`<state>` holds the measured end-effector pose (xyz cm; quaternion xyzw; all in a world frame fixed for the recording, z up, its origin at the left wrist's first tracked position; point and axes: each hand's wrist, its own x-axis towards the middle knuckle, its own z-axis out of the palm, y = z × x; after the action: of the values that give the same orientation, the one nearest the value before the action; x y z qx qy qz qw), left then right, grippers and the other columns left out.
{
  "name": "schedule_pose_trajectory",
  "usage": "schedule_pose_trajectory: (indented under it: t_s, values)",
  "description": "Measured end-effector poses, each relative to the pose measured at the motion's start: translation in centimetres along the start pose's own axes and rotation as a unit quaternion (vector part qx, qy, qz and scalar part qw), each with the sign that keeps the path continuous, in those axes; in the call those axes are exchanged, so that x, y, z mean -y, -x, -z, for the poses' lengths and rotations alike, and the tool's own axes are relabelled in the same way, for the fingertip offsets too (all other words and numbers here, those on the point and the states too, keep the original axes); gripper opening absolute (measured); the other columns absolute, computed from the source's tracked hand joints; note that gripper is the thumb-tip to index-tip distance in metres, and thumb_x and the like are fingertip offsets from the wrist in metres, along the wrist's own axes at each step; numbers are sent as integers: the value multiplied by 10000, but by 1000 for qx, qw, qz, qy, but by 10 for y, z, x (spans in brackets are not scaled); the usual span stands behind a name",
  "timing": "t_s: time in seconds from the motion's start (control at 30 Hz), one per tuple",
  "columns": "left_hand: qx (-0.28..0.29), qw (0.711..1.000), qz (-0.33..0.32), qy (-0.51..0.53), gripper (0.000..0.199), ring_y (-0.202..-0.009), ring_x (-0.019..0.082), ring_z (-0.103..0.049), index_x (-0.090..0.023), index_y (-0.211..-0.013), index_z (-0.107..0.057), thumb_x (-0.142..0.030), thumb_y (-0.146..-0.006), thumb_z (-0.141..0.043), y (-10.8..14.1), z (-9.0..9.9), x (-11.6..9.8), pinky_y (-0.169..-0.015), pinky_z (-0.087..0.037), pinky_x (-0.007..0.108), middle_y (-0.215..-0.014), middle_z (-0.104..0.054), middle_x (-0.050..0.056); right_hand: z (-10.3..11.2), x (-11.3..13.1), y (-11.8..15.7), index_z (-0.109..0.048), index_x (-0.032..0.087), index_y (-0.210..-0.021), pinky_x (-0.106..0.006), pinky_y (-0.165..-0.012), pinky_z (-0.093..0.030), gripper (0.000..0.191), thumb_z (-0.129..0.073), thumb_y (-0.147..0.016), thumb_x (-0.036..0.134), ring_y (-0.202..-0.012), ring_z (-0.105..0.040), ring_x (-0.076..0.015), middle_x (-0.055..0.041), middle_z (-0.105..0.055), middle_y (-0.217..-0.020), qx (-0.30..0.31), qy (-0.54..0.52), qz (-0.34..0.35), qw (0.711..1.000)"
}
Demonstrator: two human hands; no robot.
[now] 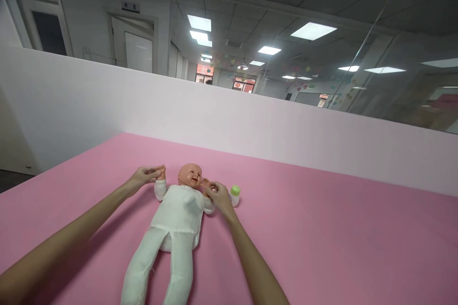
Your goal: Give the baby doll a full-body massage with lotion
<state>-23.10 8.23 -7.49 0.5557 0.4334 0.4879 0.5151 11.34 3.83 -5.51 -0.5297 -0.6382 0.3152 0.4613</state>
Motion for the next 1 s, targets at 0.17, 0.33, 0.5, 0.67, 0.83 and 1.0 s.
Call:
schedule_pose_trajectory:
  t_s: [0.17, 0.33, 0.5, 0.67, 0.83, 1.0]
  values:
    - [120, 985, -85, -89, 343, -1010, 292, -699, -197, -1045, -810, -427, -791, -811, 55, 10, -14, -897, -540, 376, -1072, -781, 102, 22, 26, 42, -718, 181, -976, -294, -676, -455, 310, -706, -794, 432, -763, -608, -195, -54, -726, -894, 62, 24, 34, 997]
    - [279, 930, -142, -192, 205, -1086, 293, -682, -247, -1000, -830, -381, -866, -752, 103, 5, -8, -970, -513, 382, -1114, -766, 100, 37, 37, 97, -736, 256, -956, -311, -741, -487, 136, -674, -853, 319, -834, -629, -221, -35, -728, -914, 246, 131, 102, 955]
    - [286, 930, -139, -184, 207, -1106, 292, -677, -259, -985, -834, -404, -878, -732, 116, 4, 1, -978, -512, 383, -1100, -765, 100, 43, 23, 121, -729, 284, -978, -337, -841, -502, 121, -633, -926, 337, -937, -631, -235, -28, -738, -1001, 261, 171, 134, 941]
    - [140, 977, -111, -118, 250, -972, 282, -701, -206, -936, -821, -424, -828, -765, 85, -7, -11, -908, -539, 379, -992, -783, 87, 31, 6, 83, -706, 229, -1123, -364, -898, -513, 316, -633, -931, 469, -994, -662, -249, -86, -741, -1110, 113, 33, 79, 990]
    - [-90, 993, -67, -36, 431, -904, 262, -697, -159, -881, -789, -569, -747, -776, 17, -34, -17, -781, -553, 323, -936, -783, 98, -4, -11, 8, -714, 171, -993, -348, -880, -513, 490, -673, -808, 623, -1051, -674, -280, -128, -761, -1116, -72, -94, 14, 993]
    - [-161, 984, 50, -63, 426, -617, 231, -651, -191, -600, -625, -567, -641, -821, -32, -45, 5, -522, -449, 283, -563, -652, 47, -27, -35, -31, -653, 173, -630, -302, -643, -487, 444, -665, -784, 589, -774, -689, -249, -115, -755, -752, -85, -84, -122, 985]
